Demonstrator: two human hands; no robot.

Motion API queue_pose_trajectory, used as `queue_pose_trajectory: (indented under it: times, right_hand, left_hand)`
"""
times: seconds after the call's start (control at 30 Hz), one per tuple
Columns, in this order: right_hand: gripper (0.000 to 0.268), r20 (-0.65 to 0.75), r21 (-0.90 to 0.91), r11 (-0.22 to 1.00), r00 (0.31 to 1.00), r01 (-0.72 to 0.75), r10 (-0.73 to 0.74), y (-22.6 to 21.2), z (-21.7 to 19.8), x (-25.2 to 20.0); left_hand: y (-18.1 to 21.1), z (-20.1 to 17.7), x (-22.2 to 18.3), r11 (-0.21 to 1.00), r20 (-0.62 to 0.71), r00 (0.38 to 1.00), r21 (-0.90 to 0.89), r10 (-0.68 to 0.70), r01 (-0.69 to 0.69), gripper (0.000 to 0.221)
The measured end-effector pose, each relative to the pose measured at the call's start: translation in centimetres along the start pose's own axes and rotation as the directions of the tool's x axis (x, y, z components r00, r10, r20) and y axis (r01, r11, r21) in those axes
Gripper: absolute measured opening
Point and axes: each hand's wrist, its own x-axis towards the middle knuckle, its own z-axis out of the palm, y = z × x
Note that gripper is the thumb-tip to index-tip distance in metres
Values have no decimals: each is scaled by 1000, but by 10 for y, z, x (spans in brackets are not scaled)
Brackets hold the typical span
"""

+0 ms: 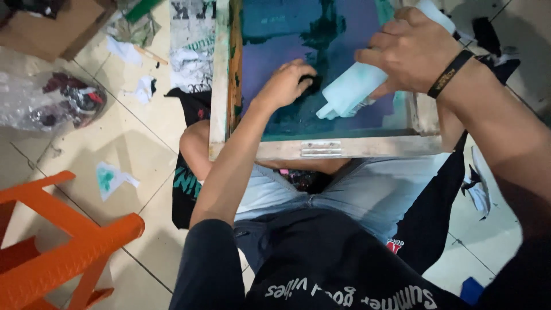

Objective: Cleaning ink residue from a screen printing mesh using a cloth and solvent

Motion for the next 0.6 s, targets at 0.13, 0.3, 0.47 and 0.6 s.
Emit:
queue_pose_trajectory:
  times: [0.13,0.3,0.47,0.6]
  right_hand:
    - [92,-136,240,970,988,-38,72,4,41,-24]
    - [78,-54,865,488,944,-119,325,-1,60,-57]
    - [72,31,934,265,791,-241,611,0,64,-107]
    - [35,-73,854,403,690,-330,720,5,75,-136]
  left_hand:
    - [-13,3,40,996,-165,984,42,-70,78,31]
    - [-33,29,103,973,8,1000,231,16,-17,34]
    - [-9,23,87,988,163,987,149,14,-39,30]
    - [9,24,65,981,209,975,162,72,-107,32]
